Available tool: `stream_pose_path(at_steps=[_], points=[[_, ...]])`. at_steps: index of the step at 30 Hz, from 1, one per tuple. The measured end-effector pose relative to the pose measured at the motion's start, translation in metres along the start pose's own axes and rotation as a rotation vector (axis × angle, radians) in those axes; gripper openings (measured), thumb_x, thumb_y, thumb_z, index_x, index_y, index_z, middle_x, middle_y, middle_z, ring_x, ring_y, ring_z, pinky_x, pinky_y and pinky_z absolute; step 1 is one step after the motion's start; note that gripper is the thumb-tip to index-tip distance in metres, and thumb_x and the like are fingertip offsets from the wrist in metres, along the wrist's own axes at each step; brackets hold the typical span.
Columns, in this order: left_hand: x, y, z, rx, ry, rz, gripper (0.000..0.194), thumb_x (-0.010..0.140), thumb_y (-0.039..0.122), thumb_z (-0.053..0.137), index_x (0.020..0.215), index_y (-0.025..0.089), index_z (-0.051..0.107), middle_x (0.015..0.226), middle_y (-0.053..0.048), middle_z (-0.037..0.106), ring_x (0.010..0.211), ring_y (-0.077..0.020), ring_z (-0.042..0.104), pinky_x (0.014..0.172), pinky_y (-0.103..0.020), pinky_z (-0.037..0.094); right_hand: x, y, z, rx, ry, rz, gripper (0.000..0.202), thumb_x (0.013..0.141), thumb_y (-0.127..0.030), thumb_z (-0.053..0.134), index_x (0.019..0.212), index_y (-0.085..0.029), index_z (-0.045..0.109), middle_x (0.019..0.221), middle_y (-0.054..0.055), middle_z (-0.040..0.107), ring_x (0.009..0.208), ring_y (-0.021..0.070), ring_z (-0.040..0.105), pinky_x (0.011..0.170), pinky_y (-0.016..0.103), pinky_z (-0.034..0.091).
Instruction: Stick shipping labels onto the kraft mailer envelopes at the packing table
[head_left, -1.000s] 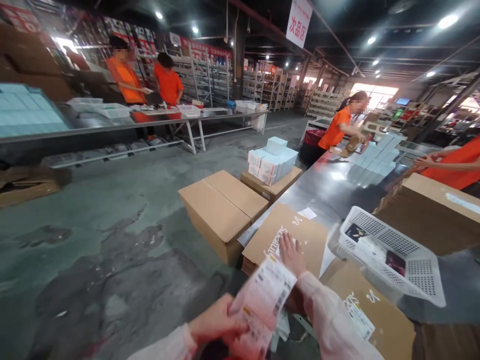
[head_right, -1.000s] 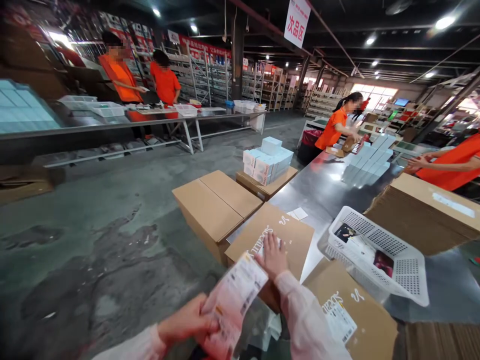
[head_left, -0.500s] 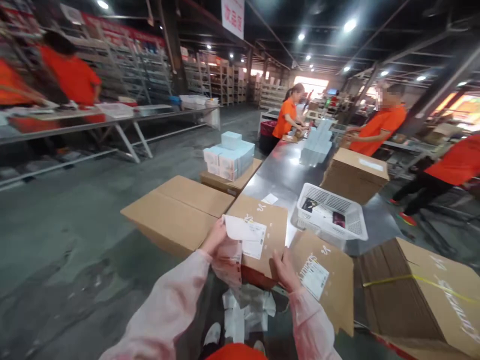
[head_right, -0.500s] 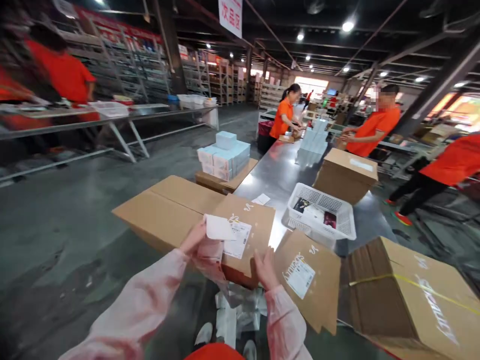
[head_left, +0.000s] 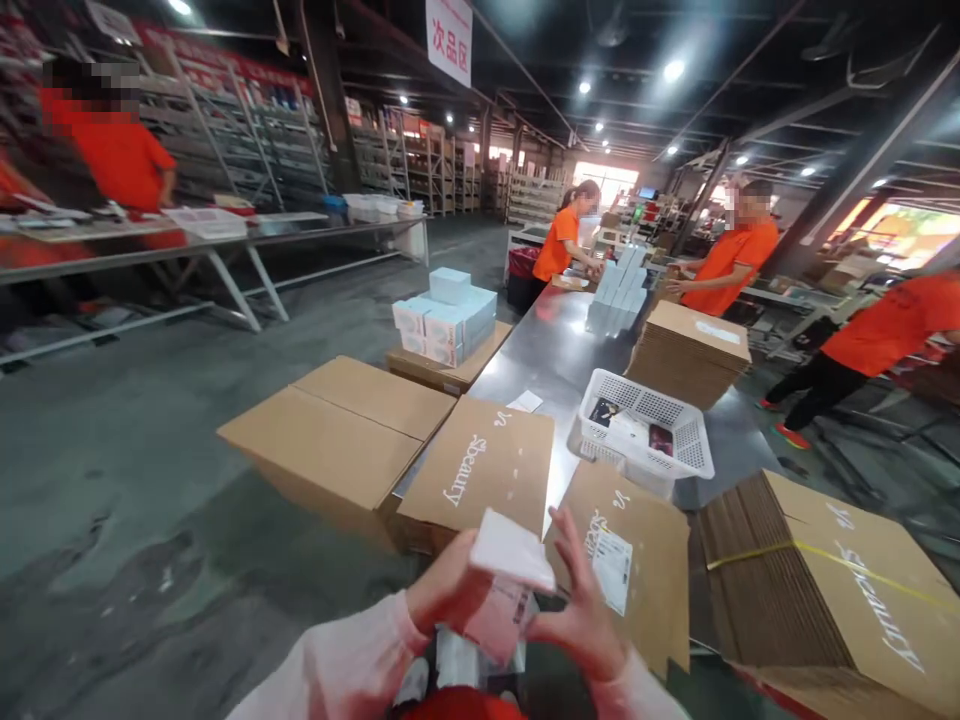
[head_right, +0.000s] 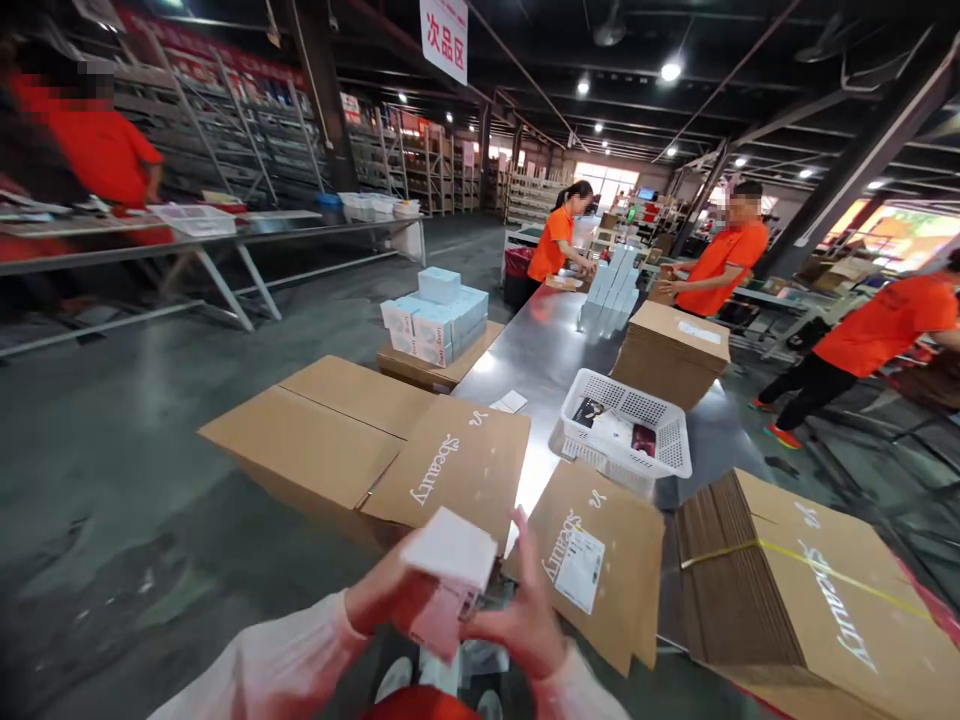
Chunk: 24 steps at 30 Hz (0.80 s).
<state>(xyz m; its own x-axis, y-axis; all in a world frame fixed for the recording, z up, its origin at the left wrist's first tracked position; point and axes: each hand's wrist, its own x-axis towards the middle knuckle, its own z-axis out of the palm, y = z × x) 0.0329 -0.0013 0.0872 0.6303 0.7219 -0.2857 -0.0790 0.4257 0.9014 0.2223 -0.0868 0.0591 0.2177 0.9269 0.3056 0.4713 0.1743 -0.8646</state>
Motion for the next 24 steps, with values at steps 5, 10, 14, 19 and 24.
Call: stream_pose_path(at_steps=[5, 10, 14, 19, 24], points=[[-0.017, -0.009, -0.021, 0.373, 0.158, 0.245, 0.056, 0.055, 0.04, 0.08, 0.103, 0.015, 0.069, 0.113, -0.011, 0.066, 0.109, -0.0313, 0.055, 0.091, -0.035, 0.044, 0.002, -0.037, 0.074, 0.201, 0.031, 0.095, 0.036, 0.084, -0.049, 0.054, 0.098, -0.022, 0.071, 0.1, 0.01, 0.073, 0.096, 0.0269, 0.067, 0.089, 0.039, 0.053], [-0.018, -0.006, -0.033, 0.117, 0.224, 0.222, 0.049, 0.062, 0.053, 0.075, 0.084, 0.01, 0.07, 0.077, -0.009, 0.07, 0.07, -0.0198, 0.061, 0.066, -0.029, 0.047, 0.024, -0.043, 0.072, 0.188, -0.323, 0.218, 0.049, 0.067, -0.057, 0.069, 0.09, -0.015, 0.073, 0.08, 0.008, 0.075, 0.07, 0.0244, 0.069, 0.064, 0.033, 0.057], [-0.012, -0.015, -0.031, -0.007, 0.301, 0.202, 0.046, 0.058, 0.054, 0.077, 0.072, 0.011, 0.068, 0.067, -0.005, 0.067, 0.063, -0.0162, 0.057, 0.063, -0.027, 0.044, 0.053, -0.047, 0.06, 0.058, -0.412, 0.173, 0.045, 0.072, -0.057, 0.064, 0.09, -0.018, 0.076, 0.081, 0.007, 0.075, 0.071, 0.0235, 0.069, 0.065, 0.03, 0.056], [-0.004, -0.032, -0.03, -0.094, 0.515, 0.253, 0.046, 0.052, 0.055, 0.078, 0.059, 0.015, 0.056, 0.057, 0.001, 0.057, 0.056, -0.0116, 0.049, 0.058, -0.024, 0.039, 0.063, -0.047, 0.061, -0.058, -0.399, 0.107, 0.038, 0.078, -0.055, 0.059, 0.084, -0.022, 0.077, 0.077, 0.006, 0.075, 0.07, 0.0235, 0.07, 0.062, 0.028, 0.054], [0.007, -0.04, -0.03, 0.047, 0.7, 0.328, 0.053, 0.06, 0.059, 0.071, 0.049, 0.019, 0.037, 0.047, 0.007, 0.037, 0.051, -0.0082, 0.034, 0.051, -0.022, 0.029, 0.061, -0.037, 0.069, -0.13, -0.311, 0.1, 0.034, 0.077, -0.053, 0.061, 0.08, -0.023, 0.076, 0.075, 0.006, 0.074, 0.068, 0.022, 0.068, 0.062, 0.029, 0.052]])
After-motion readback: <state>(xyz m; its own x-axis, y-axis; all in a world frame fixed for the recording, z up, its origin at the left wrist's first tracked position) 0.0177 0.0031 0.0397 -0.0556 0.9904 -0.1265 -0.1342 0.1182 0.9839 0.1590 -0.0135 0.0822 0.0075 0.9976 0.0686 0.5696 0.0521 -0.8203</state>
